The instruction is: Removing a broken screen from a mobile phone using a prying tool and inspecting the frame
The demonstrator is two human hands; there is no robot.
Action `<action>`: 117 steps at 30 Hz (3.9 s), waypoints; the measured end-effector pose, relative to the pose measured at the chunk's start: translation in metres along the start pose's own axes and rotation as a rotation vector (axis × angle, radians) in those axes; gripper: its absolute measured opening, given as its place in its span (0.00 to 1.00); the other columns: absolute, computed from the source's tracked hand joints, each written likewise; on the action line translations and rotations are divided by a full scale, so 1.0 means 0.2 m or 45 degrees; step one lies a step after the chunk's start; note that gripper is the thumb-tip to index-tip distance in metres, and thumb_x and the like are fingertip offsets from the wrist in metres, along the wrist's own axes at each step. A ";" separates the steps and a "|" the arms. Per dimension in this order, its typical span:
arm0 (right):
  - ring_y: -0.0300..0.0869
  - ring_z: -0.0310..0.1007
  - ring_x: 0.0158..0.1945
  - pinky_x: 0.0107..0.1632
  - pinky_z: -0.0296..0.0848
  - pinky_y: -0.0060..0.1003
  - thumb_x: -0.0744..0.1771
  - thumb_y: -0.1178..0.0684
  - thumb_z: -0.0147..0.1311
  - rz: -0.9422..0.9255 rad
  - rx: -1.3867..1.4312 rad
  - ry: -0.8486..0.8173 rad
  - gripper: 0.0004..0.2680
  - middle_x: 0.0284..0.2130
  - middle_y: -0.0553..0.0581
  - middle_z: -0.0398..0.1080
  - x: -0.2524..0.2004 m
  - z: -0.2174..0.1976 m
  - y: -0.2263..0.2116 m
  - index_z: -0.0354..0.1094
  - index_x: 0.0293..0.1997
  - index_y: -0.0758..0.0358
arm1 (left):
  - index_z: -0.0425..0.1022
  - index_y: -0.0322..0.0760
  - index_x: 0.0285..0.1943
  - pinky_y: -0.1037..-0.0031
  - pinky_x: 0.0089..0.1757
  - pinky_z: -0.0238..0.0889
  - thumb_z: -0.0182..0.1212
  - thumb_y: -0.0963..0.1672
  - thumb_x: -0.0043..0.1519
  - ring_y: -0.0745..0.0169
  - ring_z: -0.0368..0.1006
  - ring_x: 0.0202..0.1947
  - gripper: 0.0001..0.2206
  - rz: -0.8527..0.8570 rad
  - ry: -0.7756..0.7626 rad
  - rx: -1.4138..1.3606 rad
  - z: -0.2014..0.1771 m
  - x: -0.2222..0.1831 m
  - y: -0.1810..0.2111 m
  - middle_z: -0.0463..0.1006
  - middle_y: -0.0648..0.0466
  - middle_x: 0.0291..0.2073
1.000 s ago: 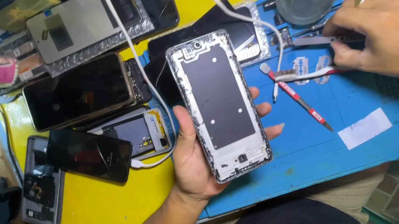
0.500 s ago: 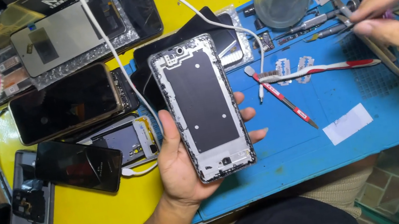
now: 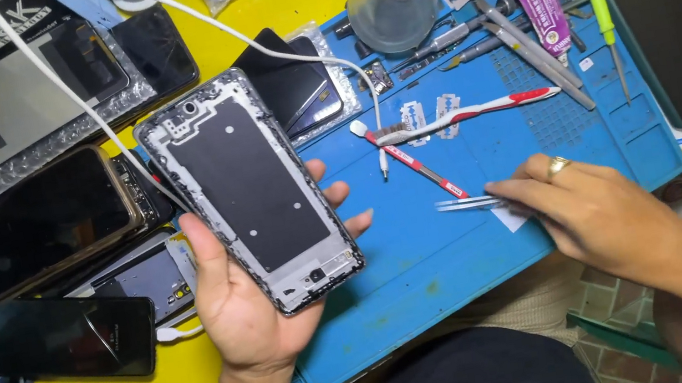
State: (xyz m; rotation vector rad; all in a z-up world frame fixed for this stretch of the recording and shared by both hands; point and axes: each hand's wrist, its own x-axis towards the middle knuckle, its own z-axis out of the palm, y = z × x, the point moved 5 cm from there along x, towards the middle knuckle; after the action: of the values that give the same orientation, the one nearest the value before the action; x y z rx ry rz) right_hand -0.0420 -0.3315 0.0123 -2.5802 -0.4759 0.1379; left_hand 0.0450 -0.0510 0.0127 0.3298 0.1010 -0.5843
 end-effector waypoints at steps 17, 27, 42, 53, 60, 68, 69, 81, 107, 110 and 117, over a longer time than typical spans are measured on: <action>0.47 0.72 0.24 0.18 0.69 0.48 0.68 0.42 0.50 0.307 -0.706 0.015 0.11 0.31 0.58 0.74 0.31 0.05 0.10 0.66 0.36 0.59 | 0.61 0.31 0.75 0.37 0.57 0.64 0.37 0.60 0.69 0.33 0.69 0.61 0.36 0.014 0.009 0.065 -0.01 0.01 -0.01 0.69 0.32 0.64; 0.34 0.68 0.30 0.28 0.69 0.30 0.63 0.38 0.62 -0.130 0.051 -0.203 0.14 0.30 0.43 0.70 0.16 -0.12 0.14 0.77 0.50 0.43 | 0.61 0.30 0.75 0.36 0.57 0.64 0.38 0.59 0.70 0.31 0.69 0.61 0.35 0.000 0.018 0.061 -0.01 0.02 -0.03 0.69 0.31 0.64; 0.40 0.79 0.35 0.41 0.73 0.37 0.62 0.57 0.61 -0.003 0.127 -0.558 0.05 0.31 0.45 0.77 0.27 -0.10 0.19 0.72 0.36 0.49 | 0.60 0.30 0.76 0.38 0.57 0.66 0.39 0.59 0.70 0.33 0.70 0.61 0.35 0.022 -0.080 0.082 0.01 0.03 -0.04 0.70 0.32 0.64; 0.49 0.71 0.34 0.39 0.71 0.40 0.69 0.59 0.56 -0.644 0.045 0.302 0.06 0.34 0.63 0.70 0.71 -0.38 -0.31 0.72 0.48 0.71 | 0.50 0.29 0.77 0.35 0.51 0.71 0.49 0.38 0.69 0.23 0.69 0.58 0.26 0.110 -0.035 0.235 0.04 -0.01 0.05 0.66 0.23 0.63; 0.48 0.75 0.38 0.41 0.74 0.40 0.69 0.65 0.50 -0.803 0.302 0.193 0.10 0.38 0.64 0.74 0.67 -0.18 -0.31 0.67 0.56 0.73 | 0.52 0.30 0.75 0.33 0.51 0.72 0.52 0.36 0.67 0.23 0.70 0.59 0.26 0.115 0.020 0.307 0.05 -0.03 0.07 0.67 0.23 0.62; 0.47 0.68 0.29 0.30 0.66 0.40 0.69 0.60 0.49 -0.833 0.126 0.195 0.08 0.37 0.59 0.72 0.68 -0.19 -0.35 0.71 0.53 0.68 | 0.49 0.34 0.75 0.34 0.48 0.73 0.51 0.35 0.67 0.23 0.67 0.64 0.27 0.108 0.176 0.313 0.03 -0.01 0.06 0.66 0.22 0.64; 0.47 0.68 0.29 0.30 0.66 0.40 0.69 0.60 0.49 -0.830 0.128 0.194 0.08 0.37 0.59 0.72 0.68 -0.18 -0.35 0.71 0.53 0.68 | 0.49 0.34 0.75 0.34 0.48 0.73 0.51 0.35 0.67 0.23 0.67 0.64 0.27 0.106 0.178 0.312 0.03 -0.01 0.06 0.66 0.22 0.64; 0.48 0.70 0.30 0.32 0.68 0.41 0.71 0.59 0.41 -0.835 0.197 0.163 0.11 0.37 0.61 0.72 0.67 -0.12 -0.34 0.72 0.53 0.69 | 0.52 0.34 0.73 0.36 0.47 0.75 0.53 0.36 0.66 0.29 0.69 0.62 0.26 0.122 0.235 0.314 0.02 -0.01 0.04 0.69 0.25 0.62; 0.48 0.69 0.26 0.26 0.65 0.44 0.69 0.53 0.56 -0.649 0.152 -0.137 0.07 0.28 0.54 0.68 0.64 0.00 -0.29 0.66 0.49 0.60 | 0.52 0.38 0.74 0.39 0.44 0.77 0.55 0.37 0.65 0.34 0.71 0.60 0.27 0.013 0.238 0.380 0.02 0.00 0.00 0.70 0.25 0.61; 0.48 0.68 0.27 0.30 0.68 0.41 0.69 0.60 0.53 -0.782 0.257 -0.035 0.03 0.28 0.58 0.67 0.66 -0.03 -0.34 0.67 0.42 0.69 | 0.53 0.39 0.72 0.39 0.43 0.77 0.56 0.37 0.64 0.30 0.70 0.62 0.27 0.021 0.283 0.344 -0.01 0.00 0.00 0.70 0.25 0.62; 0.47 0.57 0.27 0.30 0.59 0.42 0.69 0.57 0.53 -0.817 0.113 0.168 0.07 0.26 0.54 0.62 0.66 -0.03 -0.36 0.72 0.50 0.67 | 0.53 0.40 0.73 0.36 0.42 0.77 0.56 0.37 0.64 0.28 0.72 0.57 0.27 0.009 0.266 0.334 -0.01 0.00 0.00 0.70 0.24 0.61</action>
State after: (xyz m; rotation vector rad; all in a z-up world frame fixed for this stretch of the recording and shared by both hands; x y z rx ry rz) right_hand 0.0597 -0.2300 0.0529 -2.2072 -1.1790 -0.2274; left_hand 0.0449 -0.0496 0.0118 0.6456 0.2250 -0.5556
